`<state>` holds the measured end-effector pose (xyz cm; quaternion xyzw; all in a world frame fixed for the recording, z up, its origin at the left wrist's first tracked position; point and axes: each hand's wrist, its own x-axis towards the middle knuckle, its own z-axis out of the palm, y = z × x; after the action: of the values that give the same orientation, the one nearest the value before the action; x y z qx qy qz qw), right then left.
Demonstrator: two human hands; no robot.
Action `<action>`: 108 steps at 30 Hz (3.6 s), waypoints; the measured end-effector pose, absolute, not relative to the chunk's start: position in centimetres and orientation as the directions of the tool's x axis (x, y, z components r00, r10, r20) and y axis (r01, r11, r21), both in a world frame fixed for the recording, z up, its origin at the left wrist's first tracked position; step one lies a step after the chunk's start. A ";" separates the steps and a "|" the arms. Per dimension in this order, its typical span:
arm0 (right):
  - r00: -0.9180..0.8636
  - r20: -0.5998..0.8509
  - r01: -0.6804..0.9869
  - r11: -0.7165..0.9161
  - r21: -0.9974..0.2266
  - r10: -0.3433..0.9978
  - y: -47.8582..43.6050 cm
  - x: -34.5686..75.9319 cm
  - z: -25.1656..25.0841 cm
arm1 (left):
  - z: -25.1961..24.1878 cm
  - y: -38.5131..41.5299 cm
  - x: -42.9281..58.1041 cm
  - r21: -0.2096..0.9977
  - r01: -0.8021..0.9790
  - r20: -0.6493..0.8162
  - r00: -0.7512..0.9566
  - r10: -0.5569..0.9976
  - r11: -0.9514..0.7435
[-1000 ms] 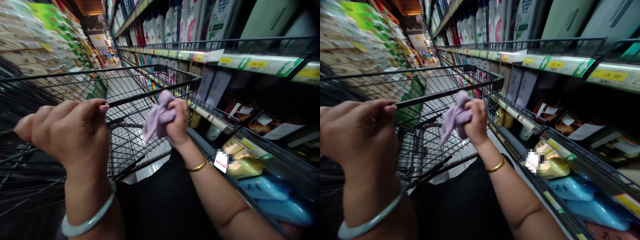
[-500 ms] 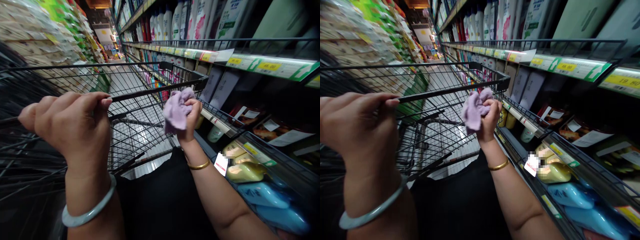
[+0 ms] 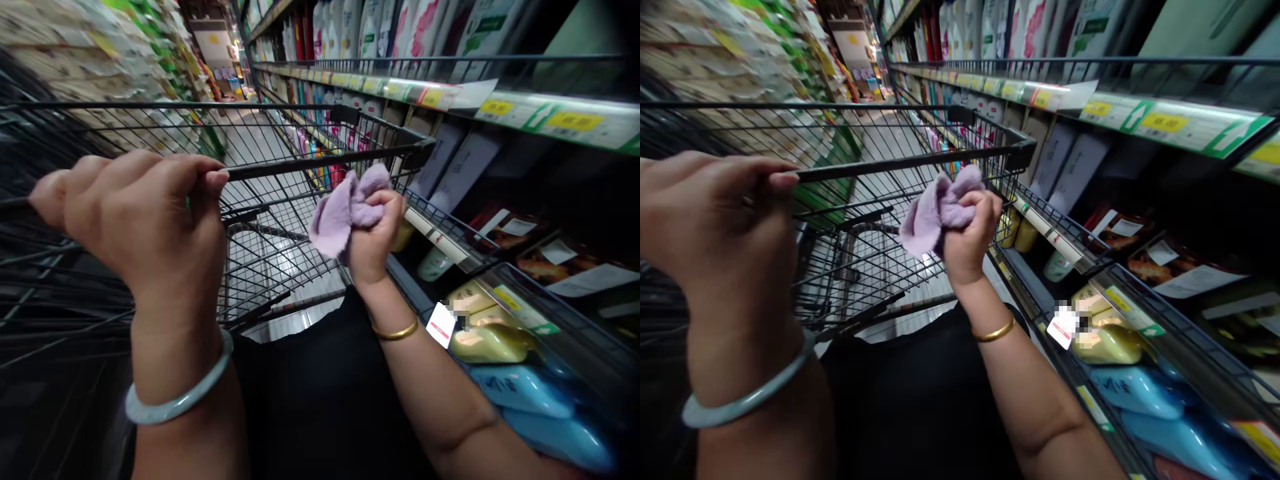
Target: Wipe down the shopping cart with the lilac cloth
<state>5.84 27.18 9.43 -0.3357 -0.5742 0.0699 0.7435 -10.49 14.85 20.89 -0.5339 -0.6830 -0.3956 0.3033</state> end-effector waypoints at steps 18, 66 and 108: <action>-0.005 0.883 0.131 0.876 -0.465 0.469 24.5 3.8 8.6 | 20.7 15.5 -10.7 0.141 0.965 0.875 -0.226 0.427 0.220; 0.233 0.850 0.109 0.855 -0.506 0.473 25.3 4.5 13.0 | 20.5 14.5 -10.2 0.149 0.967 0.829 -0.236 0.507 0.208; 0.031 0.830 0.260 0.797 -0.545 0.557 27.2 6.0 8.2 | 20.1 15.9 -11.3 0.106 0.974 0.876 -0.186 0.445 0.198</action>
<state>5.95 27.24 8.23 -0.2973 -0.6869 0.1136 0.6534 -11.25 15.89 20.07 -0.5212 -0.6807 -0.3598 0.3680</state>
